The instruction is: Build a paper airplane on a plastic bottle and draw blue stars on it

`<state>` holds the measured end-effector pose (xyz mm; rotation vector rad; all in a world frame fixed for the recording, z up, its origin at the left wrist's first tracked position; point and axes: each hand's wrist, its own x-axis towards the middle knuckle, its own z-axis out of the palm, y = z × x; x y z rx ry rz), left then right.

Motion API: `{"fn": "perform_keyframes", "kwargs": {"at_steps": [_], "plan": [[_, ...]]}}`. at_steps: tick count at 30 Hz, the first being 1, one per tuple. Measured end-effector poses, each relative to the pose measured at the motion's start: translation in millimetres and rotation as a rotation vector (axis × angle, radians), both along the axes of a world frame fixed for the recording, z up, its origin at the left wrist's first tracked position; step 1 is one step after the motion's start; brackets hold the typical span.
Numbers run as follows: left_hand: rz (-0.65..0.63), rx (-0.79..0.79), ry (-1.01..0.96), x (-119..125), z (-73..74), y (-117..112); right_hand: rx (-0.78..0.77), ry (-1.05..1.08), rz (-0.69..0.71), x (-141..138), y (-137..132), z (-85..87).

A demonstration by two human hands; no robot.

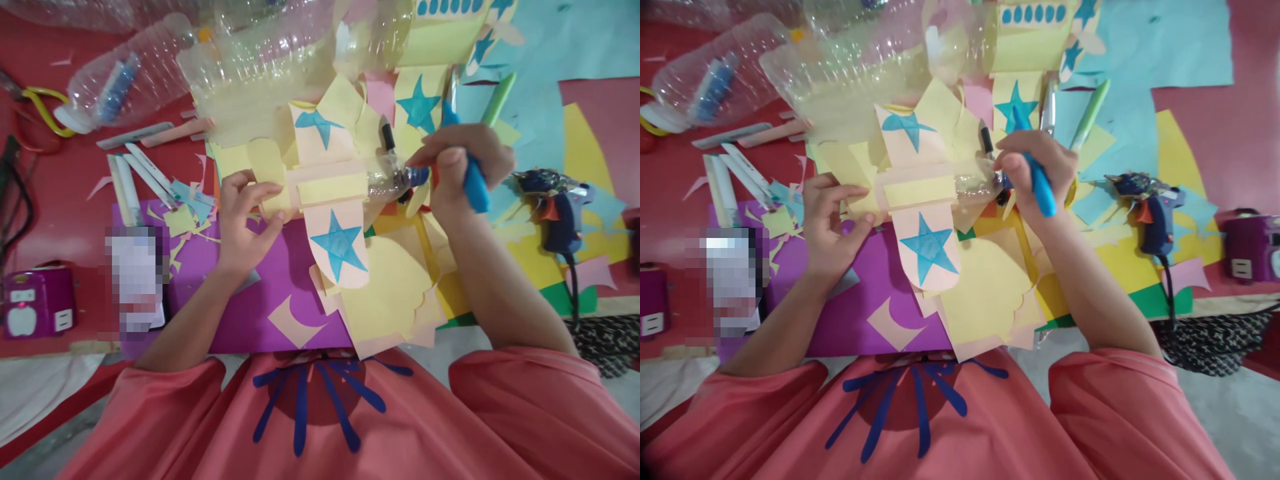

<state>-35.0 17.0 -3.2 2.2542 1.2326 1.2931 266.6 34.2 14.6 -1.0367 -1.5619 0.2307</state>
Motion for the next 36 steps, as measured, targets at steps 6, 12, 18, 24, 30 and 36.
{"fn": "perform_keyframes", "kwargs": {"at_steps": [6,12,18,24,30,36], "plan": [[0.011,-0.066,0.041,2,-0.8,-2,-0.226,0.207,0.203,-30,-1,44.3],[0.034,-0.027,0.011,4,-4.0,-1,-0.553,0.175,0.535,-59,3,47.1],[0.046,-0.125,0.011,5,-5.1,-3,-0.555,0.032,0.543,-72,-3,43.5],[-0.008,-0.141,0.009,4,-3.8,-4,-0.517,-0.037,0.491,-63,1,41.6],[-0.018,0.003,0.035,4,-5.2,-1,-0.525,-0.029,0.484,-66,0,39.7],[-0.012,0.068,0.046,4,-6.7,1,-0.512,-0.04,0.496,-67,-2,36.6]]}}
